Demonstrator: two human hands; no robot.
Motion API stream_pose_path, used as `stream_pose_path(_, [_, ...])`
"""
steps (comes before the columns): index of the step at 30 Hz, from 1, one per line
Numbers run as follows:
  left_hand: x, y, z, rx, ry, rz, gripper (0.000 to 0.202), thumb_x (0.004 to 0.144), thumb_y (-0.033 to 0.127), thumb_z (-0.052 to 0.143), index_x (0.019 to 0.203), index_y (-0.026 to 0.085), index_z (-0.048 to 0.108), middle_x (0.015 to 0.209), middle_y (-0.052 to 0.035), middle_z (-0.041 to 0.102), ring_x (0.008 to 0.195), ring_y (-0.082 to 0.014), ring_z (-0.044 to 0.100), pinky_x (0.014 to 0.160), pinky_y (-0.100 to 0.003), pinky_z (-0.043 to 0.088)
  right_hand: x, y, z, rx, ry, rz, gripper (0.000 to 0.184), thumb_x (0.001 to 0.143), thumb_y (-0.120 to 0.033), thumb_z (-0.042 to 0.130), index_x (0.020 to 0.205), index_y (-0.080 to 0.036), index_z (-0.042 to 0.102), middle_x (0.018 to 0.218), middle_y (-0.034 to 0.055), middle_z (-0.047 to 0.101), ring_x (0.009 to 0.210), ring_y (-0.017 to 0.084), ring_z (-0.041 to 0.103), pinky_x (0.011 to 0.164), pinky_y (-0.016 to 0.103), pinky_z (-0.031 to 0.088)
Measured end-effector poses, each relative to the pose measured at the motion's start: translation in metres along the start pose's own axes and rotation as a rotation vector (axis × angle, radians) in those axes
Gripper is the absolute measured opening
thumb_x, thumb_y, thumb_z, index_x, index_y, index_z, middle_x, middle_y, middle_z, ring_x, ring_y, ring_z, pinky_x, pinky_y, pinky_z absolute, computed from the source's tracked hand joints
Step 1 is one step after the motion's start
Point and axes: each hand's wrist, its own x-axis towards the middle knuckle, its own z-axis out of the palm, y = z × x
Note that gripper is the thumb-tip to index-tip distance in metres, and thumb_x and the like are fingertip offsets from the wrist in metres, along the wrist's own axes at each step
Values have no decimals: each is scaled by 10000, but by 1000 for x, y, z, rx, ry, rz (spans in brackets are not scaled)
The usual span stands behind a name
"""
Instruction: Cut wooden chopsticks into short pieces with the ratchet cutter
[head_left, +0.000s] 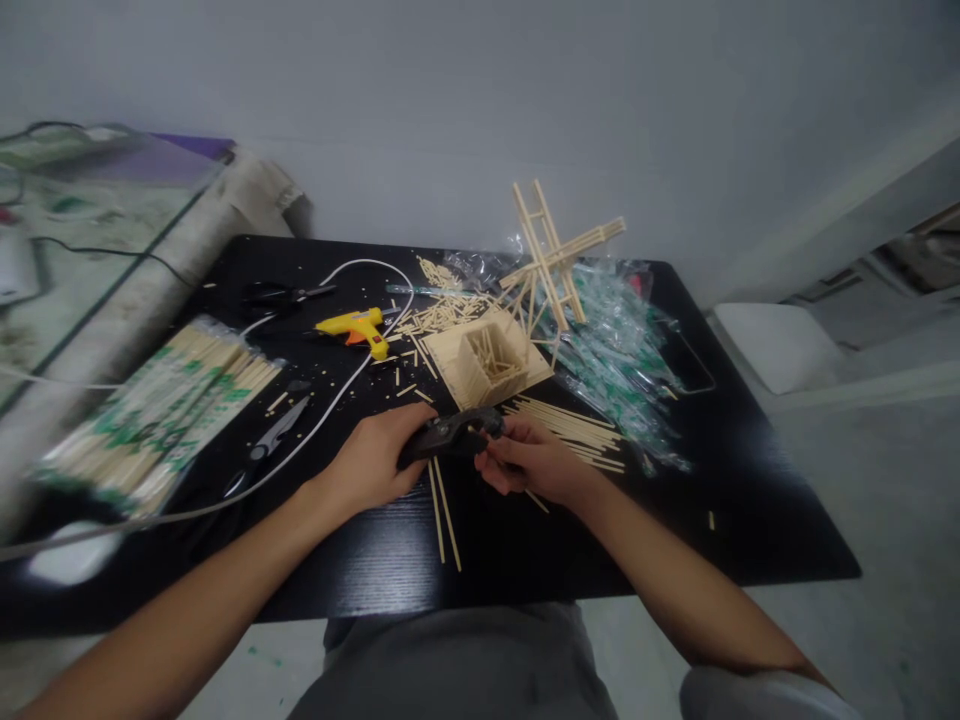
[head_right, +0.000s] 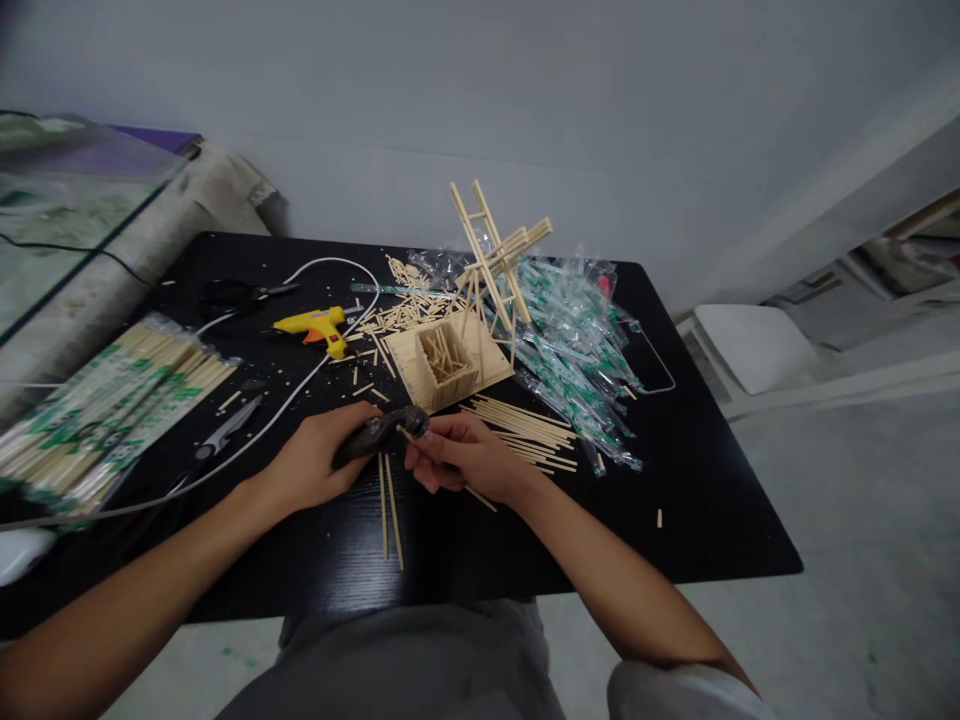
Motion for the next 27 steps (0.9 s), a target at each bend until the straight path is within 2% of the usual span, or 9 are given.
stream_pose_path(3, [0,1,-1,-6,-5,-2,241,807,92,551,1013,208,600,929,-35,714,848,-205,685,757,-304,508,0,0,0,-2,-12,3,472,863,-610,743,800,-151,652,529,-34,598,358,50,298,366,216,153])
stream_pose_path(9, [1,3,-1,-7,-2,-2,184,808,81,526,921,224,553,809,-1,669,718,-175,649,660,-264,473,-1,-1,0,-28,-4,-8,445,904,-583,708,792,-159,632,521,-50,558,366,51,301,365,212,154])
stream_pose_path(19, [-1,3,-3,67,-13,-3,139,825,111,529,840,235,468,718,16,607,619,-164,594,596,-260,420,-1,1,-4,-28,-10,-54,418,948,-542,678,814,-147,648,535,-51,557,368,44,306,362,197,182])
stream_pose_path(24, [0,1,-1,87,0,-16,123,828,120,542,850,230,492,718,10,616,618,-171,600,601,-264,425,-1,-3,-6,-30,-1,-74,377,978,-494,663,869,-134,687,539,-55,553,371,38,302,359,192,181])
stream_pose_path(27, [1,0,-1,96,20,-22,115,832,124,552,884,223,526,742,3,636,645,-177,619,621,-264,440,0,-5,-4,-63,58,-108,331,958,-472,700,927,-142,694,592,-42,604,385,34,334,367,185,199])
